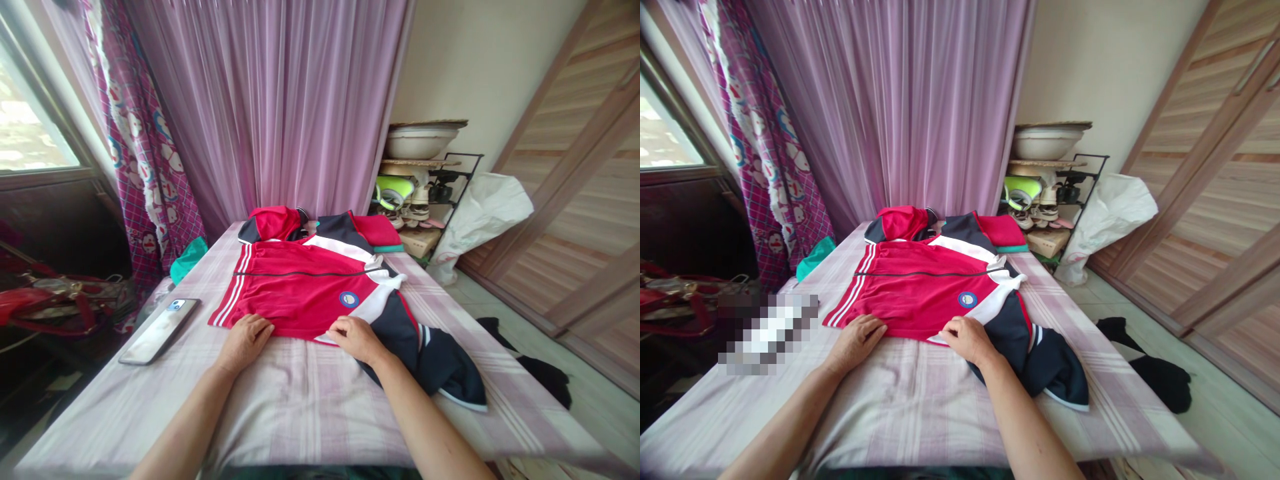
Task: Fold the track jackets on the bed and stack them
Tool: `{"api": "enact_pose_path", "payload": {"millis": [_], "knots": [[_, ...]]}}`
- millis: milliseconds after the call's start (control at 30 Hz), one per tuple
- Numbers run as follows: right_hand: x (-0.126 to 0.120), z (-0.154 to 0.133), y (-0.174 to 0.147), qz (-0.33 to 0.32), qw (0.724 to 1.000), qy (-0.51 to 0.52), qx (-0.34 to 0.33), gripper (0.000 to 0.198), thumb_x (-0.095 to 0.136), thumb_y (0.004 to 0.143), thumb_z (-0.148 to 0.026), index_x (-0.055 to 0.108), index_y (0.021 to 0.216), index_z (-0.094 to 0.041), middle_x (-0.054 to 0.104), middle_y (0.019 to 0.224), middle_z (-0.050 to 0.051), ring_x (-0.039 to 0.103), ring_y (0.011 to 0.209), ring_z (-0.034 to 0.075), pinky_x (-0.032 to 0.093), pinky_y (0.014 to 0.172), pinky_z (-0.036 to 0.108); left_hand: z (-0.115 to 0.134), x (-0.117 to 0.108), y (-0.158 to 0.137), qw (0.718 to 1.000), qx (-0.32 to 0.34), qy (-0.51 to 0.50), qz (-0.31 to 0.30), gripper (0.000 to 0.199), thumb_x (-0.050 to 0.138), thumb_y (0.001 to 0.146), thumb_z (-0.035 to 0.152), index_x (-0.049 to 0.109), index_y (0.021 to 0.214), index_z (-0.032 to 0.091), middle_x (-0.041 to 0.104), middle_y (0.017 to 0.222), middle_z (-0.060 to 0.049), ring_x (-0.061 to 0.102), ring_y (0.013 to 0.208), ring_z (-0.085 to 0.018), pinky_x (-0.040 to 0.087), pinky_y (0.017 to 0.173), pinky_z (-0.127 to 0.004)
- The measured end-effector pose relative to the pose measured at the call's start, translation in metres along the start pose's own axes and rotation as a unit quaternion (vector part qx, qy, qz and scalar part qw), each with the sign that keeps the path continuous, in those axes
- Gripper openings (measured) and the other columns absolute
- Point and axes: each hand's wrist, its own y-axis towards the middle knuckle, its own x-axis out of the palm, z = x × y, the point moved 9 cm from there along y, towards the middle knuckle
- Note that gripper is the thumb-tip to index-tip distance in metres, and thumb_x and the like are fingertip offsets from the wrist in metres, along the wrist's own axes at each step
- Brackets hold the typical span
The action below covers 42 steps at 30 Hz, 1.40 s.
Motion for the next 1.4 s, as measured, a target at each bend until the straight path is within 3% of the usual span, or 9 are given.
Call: {"api": "enact_pose_path", "payload": {"millis": [1400], "knots": [[0.0019, 0.002, 0.0005, 0.002, 1.0, -0.004, -0.003, 0.022, 0.059, 0.086, -0.025, 0.074, 0.07, -0.022, 0.069, 0.071, 0.002, 0.06, 0.066, 0.013, 0.04, 0.065, 0.025, -0.0016, 0.0012, 0.0002, 1.0, -0.003, -0.006, -0.003, 0.041, 0.039, 0.1, 0.039, 0.067, 0.077, 0.021, 0.068, 0.075, -0.005, 0.061, 0.073, -0.017, 0.046, 0.071, -0.03]]}}
